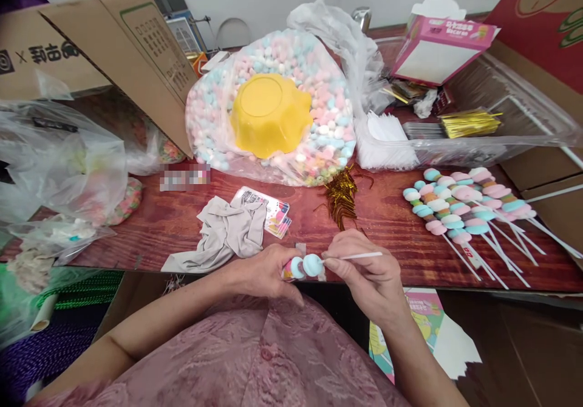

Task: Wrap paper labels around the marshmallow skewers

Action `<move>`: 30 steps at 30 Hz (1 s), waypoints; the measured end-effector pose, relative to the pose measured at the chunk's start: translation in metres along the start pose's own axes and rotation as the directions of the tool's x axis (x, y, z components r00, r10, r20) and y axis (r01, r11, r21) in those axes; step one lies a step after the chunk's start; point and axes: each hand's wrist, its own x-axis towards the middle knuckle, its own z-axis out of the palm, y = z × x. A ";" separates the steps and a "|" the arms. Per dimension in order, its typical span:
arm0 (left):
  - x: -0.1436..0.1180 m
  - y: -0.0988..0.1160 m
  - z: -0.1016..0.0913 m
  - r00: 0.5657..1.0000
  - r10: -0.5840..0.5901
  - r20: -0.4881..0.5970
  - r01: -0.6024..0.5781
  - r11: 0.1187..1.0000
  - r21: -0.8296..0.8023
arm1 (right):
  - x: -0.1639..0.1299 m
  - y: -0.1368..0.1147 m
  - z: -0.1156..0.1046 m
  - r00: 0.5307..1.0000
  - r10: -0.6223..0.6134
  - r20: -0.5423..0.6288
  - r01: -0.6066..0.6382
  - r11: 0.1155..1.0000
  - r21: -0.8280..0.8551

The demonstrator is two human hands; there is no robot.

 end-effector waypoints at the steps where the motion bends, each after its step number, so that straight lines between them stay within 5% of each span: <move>1: 0.000 0.000 0.001 1.000 0.001 -0.007 -0.001 1.000 0.029 | -0.001 0.001 0.004 0.998 0.030 -0.047 -0.030 1.000 0.002; 6: 0.002 -0.003 0.002 1.000 -0.011 -0.002 0.011 0.993 -0.114 | -0.008 0.001 0.023 0.974 0.190 -0.124 -0.190 0.982 0.014; 12: -0.001 -0.006 -0.003 0.997 -0.078 -0.023 0.069 0.963 -0.262 | -0.010 -0.005 0.010 0.985 0.087 0.152 -0.072 0.992 -0.105; 18: -0.010 0.004 -0.004 0.993 -0.029 -0.111 0.034 0.998 0.048 | -0.009 -0.013 -0.013 0.954 0.003 0.298 0.071 0.969 -0.235; 24: -0.015 0.007 -0.002 0.941 0.098 -0.324 -0.023 0.973 0.229 | -0.013 -0.021 -0.014 0.973 -0.039 0.229 0.123 0.923 -0.364; 30: -0.009 0.003 0.004 0.944 0.230 -0.238 -0.133 0.922 0.364 | -0.017 -0.024 -0.002 0.956 -0.120 0.269 0.201 0.934 -0.295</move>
